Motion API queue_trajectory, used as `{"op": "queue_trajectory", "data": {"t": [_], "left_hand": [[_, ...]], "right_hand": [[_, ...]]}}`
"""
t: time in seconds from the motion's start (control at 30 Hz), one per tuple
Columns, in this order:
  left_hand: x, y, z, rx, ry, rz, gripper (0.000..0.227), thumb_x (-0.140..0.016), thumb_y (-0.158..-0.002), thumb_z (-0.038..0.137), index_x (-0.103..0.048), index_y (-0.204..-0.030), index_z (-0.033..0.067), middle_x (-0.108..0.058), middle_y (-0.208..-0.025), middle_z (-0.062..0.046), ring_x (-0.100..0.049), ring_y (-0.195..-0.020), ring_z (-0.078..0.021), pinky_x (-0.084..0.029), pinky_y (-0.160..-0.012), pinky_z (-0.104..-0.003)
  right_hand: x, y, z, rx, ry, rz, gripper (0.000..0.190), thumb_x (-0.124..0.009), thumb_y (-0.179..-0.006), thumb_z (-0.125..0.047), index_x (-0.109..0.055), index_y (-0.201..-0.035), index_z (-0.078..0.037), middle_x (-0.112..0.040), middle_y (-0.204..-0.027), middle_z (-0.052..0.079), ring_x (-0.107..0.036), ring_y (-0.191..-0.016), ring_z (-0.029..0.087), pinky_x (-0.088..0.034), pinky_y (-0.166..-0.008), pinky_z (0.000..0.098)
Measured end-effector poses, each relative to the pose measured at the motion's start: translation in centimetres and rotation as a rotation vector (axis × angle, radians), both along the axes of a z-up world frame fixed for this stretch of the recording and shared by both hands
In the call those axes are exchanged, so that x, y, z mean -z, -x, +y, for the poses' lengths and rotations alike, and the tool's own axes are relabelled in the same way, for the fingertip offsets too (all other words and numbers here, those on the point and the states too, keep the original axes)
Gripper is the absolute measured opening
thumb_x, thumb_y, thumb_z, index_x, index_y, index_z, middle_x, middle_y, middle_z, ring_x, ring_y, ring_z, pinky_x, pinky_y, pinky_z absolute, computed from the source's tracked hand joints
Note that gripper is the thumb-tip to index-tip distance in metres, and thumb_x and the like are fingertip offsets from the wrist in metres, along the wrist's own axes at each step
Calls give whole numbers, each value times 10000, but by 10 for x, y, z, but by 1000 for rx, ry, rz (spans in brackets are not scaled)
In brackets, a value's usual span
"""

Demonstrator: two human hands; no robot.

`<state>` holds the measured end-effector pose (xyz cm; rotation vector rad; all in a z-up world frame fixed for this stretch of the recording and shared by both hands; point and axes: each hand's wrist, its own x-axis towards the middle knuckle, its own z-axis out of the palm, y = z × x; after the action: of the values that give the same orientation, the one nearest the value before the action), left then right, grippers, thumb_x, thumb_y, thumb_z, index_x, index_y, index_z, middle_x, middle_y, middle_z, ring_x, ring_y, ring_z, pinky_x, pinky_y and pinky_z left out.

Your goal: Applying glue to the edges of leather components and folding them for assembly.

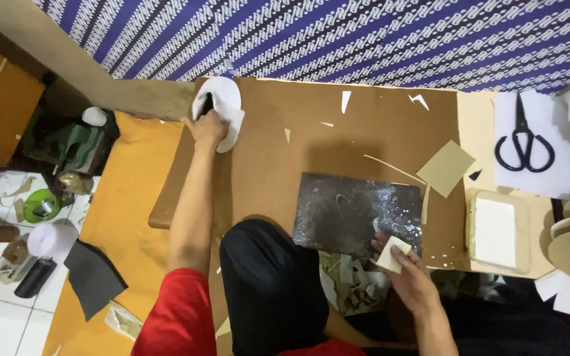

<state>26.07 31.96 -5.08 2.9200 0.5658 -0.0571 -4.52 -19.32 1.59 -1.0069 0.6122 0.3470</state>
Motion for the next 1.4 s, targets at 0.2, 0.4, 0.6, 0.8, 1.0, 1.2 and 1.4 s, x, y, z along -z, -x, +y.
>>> {"op": "queue_trajectory", "data": {"t": [0.2, 0.4, 0.6, 0.8, 1.0, 1.2, 1.4], "left_hand": [[12, -5, 19, -7, 94, 38, 605, -589, -1008, 499, -506, -1250, -50, -727, -1085, -225, -686, -1046, -409, -163, -1091, -726], [6, 12, 1, 29, 105, -332, 297, -583, -993, 302, -614, -1087, 22, -741, -919, -210, -677, -870, -459, -291, -990, -682], [11, -11, -6, -134, 69, -256, 506, -661, -1031, 497, -536, -1227, 47, -710, -1113, -234, -687, -1090, -418, -368, -967, -629], [-57, 91, -151, 363, 309, -668, 146, -730, -1032, 99, -721, -1105, -26, -715, -993, -263, -684, -988, -458, -420, -932, -556], [-66, 130, -348, 1097, 417, -181, 179, -601, -1024, 335, -740, -947, 254, -753, -922, 35, -731, -955, -208, -407, -1004, -412], [-147, 159, -556, 1316, 787, -424, 372, -717, -953, 444, -681, -1169, 143, -711, -1063, -80, -700, -1024, -293, -560, -897, -411], [-198, 149, -747, 1582, 742, -595, 770, -673, -967, 465, -333, -1503, 28, -467, -1491, -199, -488, -1389, -365, -378, -1187, -482]], "right_hand": [[3, 5, -10, 27, 9, 44, 458, -484, -956, -73, -509, -1390, 71, -565, -1468, 222, -519, -1328, 331, -385, -1075, 478], [-2, 5, -8, 47, -25, 7, 456, -461, -955, -26, -495, -1381, 136, -555, -1476, 259, -518, -1348, 357, -380, -1135, 467], [-18, 18, 2, 152, -20, -100, 189, -724, -914, -40, -738, -1101, -20, -767, -1042, 104, -723, -957, 196, -537, -935, 419], [80, 19, -42, 111, 196, -186, 254, -872, -841, -155, -753, -1041, -54, -694, -894, 23, -668, -803, 138, -554, -743, 283], [103, -12, -57, -58, 876, -466, 538, -932, -785, -395, -721, -1137, -48, -743, -982, 184, -729, -1012, 371, -563, -870, 466], [126, -29, -62, -92, 731, -444, 483, -836, -898, -398, -683, -1180, -36, -729, -982, 203, -724, -955, 348, -565, -829, 449], [120, -17, -52, -30, 915, -564, 184, -733, -788, -152, -620, -851, -21, -613, -729, 63, -536, -620, 181, -450, -550, 352]]}}
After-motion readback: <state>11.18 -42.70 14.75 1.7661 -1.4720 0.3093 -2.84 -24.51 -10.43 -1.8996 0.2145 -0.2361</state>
